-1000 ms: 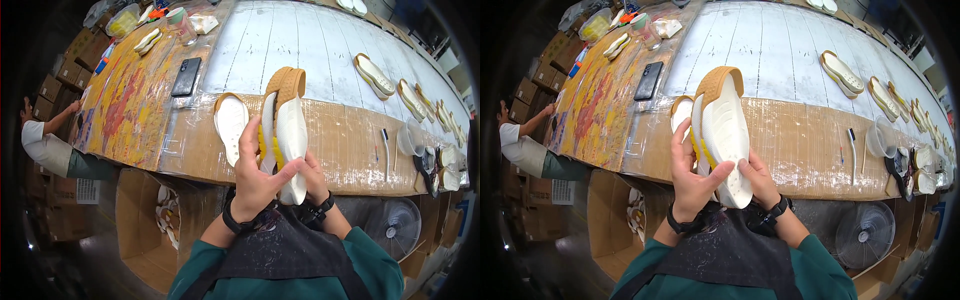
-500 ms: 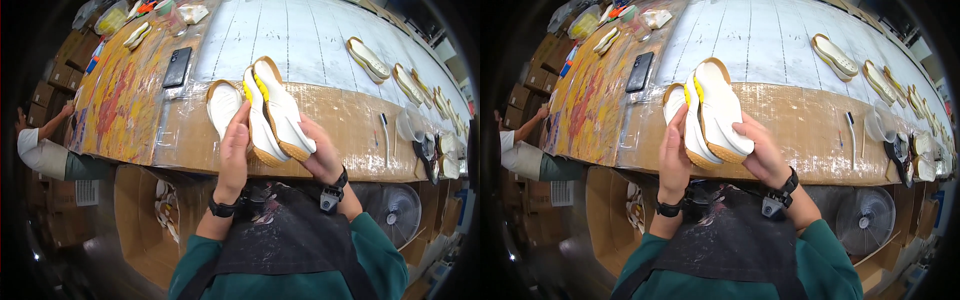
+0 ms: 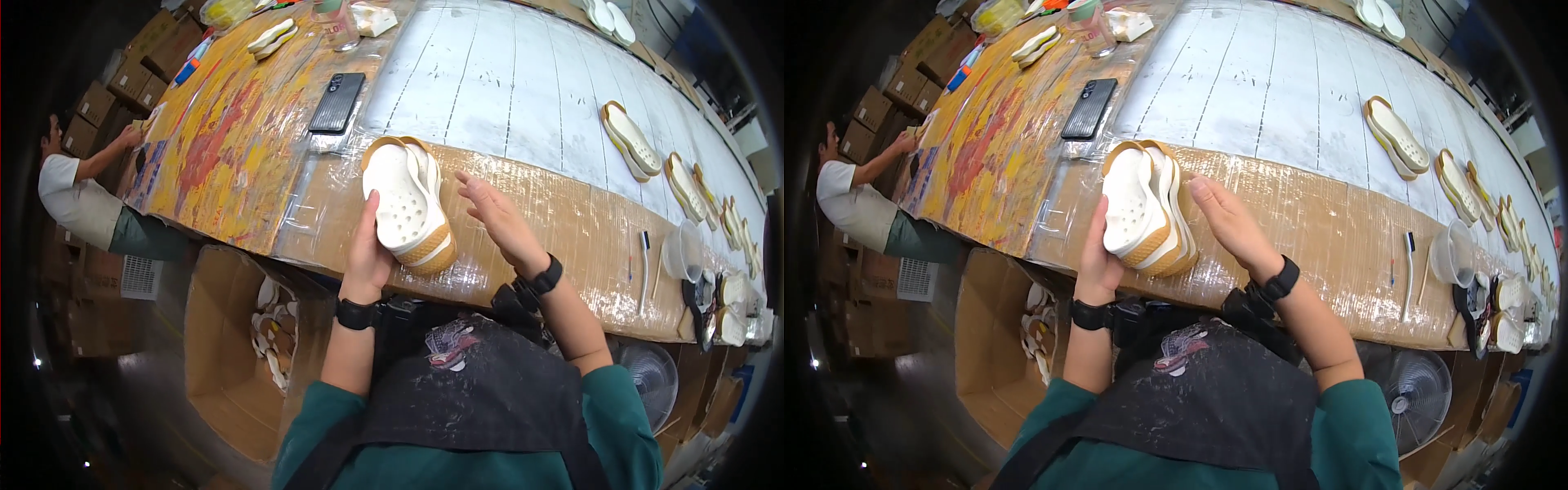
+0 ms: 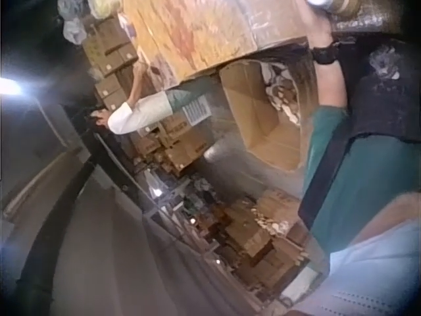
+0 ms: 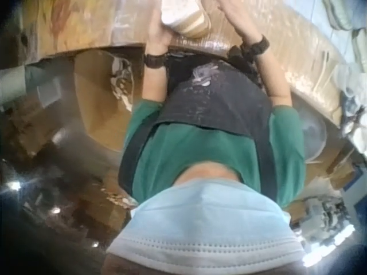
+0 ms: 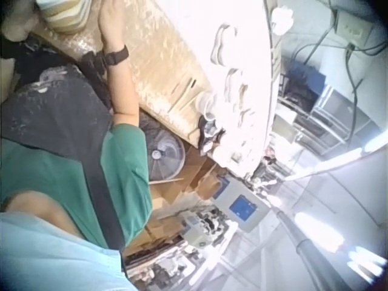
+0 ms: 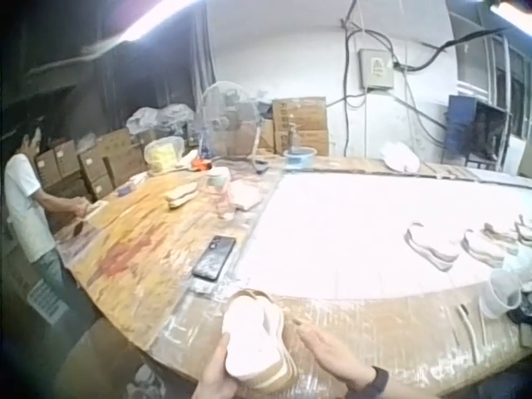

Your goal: Inspecting and handling shoe soles at a manufacturing station.

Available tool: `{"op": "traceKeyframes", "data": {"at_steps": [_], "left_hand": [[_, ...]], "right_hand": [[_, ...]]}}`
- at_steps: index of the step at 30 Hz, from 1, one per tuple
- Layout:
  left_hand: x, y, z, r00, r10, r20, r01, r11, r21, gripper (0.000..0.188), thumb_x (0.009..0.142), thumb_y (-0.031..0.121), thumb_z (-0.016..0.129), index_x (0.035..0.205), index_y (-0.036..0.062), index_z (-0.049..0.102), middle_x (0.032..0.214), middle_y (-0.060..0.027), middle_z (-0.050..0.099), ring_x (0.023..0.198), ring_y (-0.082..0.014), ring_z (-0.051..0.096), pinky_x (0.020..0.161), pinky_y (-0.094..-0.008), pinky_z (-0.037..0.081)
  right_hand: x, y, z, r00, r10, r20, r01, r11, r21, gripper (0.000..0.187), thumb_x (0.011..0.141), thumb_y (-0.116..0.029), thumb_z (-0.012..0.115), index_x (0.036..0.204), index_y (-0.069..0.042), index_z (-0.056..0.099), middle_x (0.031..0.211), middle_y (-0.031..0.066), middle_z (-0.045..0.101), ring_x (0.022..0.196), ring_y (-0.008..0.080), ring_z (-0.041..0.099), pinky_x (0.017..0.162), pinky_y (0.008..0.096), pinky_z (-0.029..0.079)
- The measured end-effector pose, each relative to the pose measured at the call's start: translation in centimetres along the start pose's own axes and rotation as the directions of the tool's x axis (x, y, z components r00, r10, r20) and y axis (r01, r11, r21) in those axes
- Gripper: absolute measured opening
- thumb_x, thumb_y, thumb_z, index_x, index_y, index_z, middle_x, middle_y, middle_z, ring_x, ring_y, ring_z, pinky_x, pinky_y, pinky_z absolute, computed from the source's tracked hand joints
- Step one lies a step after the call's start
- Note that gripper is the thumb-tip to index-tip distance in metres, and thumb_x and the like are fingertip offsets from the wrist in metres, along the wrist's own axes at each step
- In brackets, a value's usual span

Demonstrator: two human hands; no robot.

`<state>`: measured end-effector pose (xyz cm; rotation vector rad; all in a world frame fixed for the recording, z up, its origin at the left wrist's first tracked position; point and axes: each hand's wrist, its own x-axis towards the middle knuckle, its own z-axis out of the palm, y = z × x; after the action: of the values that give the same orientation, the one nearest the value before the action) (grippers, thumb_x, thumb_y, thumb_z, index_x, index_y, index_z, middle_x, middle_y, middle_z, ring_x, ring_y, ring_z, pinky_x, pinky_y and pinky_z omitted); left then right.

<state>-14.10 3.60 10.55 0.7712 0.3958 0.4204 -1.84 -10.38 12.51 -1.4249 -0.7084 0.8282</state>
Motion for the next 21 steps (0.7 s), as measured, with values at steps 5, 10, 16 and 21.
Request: {"op": "traceKeyframes", "data": {"at_steps": [5, 10, 16, 21], "left_hand": [[0.3, -0.4, -1.3, 0.998, -0.048, 0.045, 0.056, 0.978, -0.201, 0.054, 0.088, 0.040, 0.038, 0.126, 0.0017, 0.034, 0.121, -0.0103, 0.047, 0.108, -0.0206, 0.049, 0.092, -0.0339, 0.038], [-1.6, -0.4, -3.3, 0.976, 0.094, 0.196, 0.018, 0.862, -0.506, 0.059, 0.087, 0.046, 0.032, 0.130, 0.0050, 0.030, 0.128, -0.0139, 0.040, 0.114, -0.0284, 0.042, 0.097, -0.0397, 0.032], [-6.7, 2.7, -5.6, 0.852, 0.484, 0.202, -0.287, 0.753, -0.593, 0.055, 0.089, 0.041, 0.034, 0.132, 0.0068, 0.028, 0.130, -0.0140, 0.037, 0.117, -0.0277, 0.040, 0.096, -0.0442, 0.032], [-7.4, 10.2, -7.4, 0.656, 0.726, 0.205, -0.165, 0.403, -0.900, 0.052, 0.090, 0.036, 0.035, 0.132, 0.0074, 0.027, 0.132, -0.0134, 0.035, 0.117, -0.0269, 0.039, 0.094, -0.0459, 0.034]], "right_hand": [[1.4, 5.6, 4.1, 0.987, -0.159, -0.020, 0.159, 0.987, 0.001, 0.054, 0.093, -0.036, 0.027, 0.126, 0.006, 0.032, 0.134, 0.0214, 0.028, 0.126, 0.0264, 0.026, 0.102, 0.0315, 0.020], [-0.6, 2.5, 4.7, 0.977, -0.209, 0.038, 0.211, 0.941, -0.264, 0.055, 0.092, -0.038, 0.028, 0.128, 0.004, 0.030, 0.135, 0.0243, 0.022, 0.126, 0.0346, 0.023, 0.103, 0.0345, 0.017], [-2.9, -4.0, 7.0, 0.797, -0.524, 0.302, 0.578, 0.806, -0.127, 0.053, 0.088, -0.040, 0.037, 0.128, -0.005, 0.036, 0.135, 0.0211, 0.025, 0.125, 0.0335, 0.026, 0.100, 0.0374, 0.022], [-3.1, -3.3, 7.1, 0.727, -0.556, 0.404, 0.597, 0.802, 0.029, 0.051, 0.088, -0.041, 0.039, 0.123, -0.003, 0.043, 0.133, 0.0179, 0.032, 0.119, 0.0300, 0.037, 0.095, 0.0367, 0.030]]}}
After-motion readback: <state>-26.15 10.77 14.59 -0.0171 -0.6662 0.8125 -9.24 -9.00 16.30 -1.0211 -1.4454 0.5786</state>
